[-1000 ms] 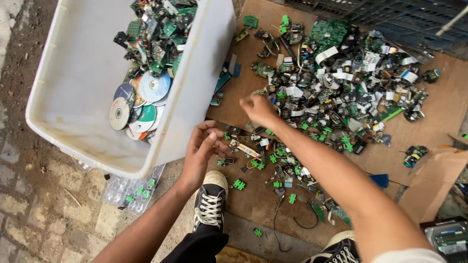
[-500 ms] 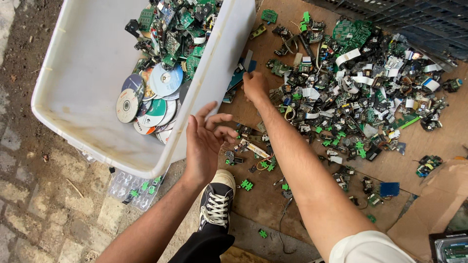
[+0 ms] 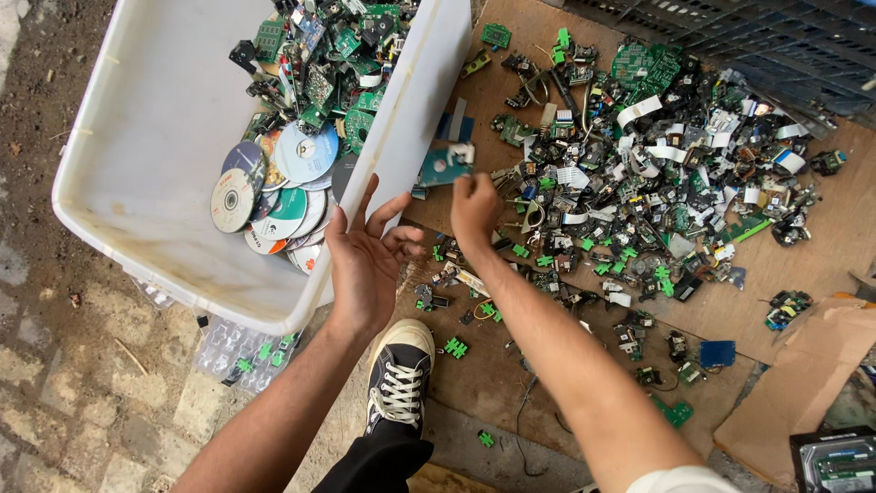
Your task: The person sorts through a pile of electronic waste on a cardboard sheet, picking up various circuit boards and components. They place selected items into a white plastic bin containing CDs and other electronics, while leaving other pieces on the cardboard or moving them to a side pile.
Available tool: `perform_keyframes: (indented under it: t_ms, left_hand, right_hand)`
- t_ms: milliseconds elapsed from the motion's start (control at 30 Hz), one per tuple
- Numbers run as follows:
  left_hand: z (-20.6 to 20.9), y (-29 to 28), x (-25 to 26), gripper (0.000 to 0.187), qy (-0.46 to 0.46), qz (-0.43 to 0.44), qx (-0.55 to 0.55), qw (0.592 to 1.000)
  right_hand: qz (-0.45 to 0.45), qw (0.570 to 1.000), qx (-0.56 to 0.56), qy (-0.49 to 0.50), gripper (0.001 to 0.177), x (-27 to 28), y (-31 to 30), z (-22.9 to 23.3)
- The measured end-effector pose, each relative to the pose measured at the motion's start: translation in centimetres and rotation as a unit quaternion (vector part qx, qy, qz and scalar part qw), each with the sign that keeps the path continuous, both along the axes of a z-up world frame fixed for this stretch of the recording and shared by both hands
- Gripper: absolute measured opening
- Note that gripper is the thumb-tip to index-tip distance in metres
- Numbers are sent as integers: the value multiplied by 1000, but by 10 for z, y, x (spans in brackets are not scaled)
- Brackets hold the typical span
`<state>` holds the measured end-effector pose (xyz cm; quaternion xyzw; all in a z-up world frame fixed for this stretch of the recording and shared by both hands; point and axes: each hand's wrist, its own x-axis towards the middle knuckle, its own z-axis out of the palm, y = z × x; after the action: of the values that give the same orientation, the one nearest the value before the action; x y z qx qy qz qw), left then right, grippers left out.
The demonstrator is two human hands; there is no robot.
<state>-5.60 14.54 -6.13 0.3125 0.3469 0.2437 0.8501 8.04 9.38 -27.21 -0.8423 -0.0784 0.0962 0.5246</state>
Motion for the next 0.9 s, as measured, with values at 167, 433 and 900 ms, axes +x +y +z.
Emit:
perform_keyframes:
  t_ms: [167,433,900]
  left_hand:
    - [-2,0,-1,74,35,-4,46,998]
    - [-19,-19,0,66,41,-23,75,996]
    - [10,-83,20,22,-6,-274,743,610]
  right_hand:
    - [-63,996,26,54,20,-4,-54,47]
    - [33,989,83,115,26,19,-145,100]
    - [206,907,74,360,44,29,-255,265]
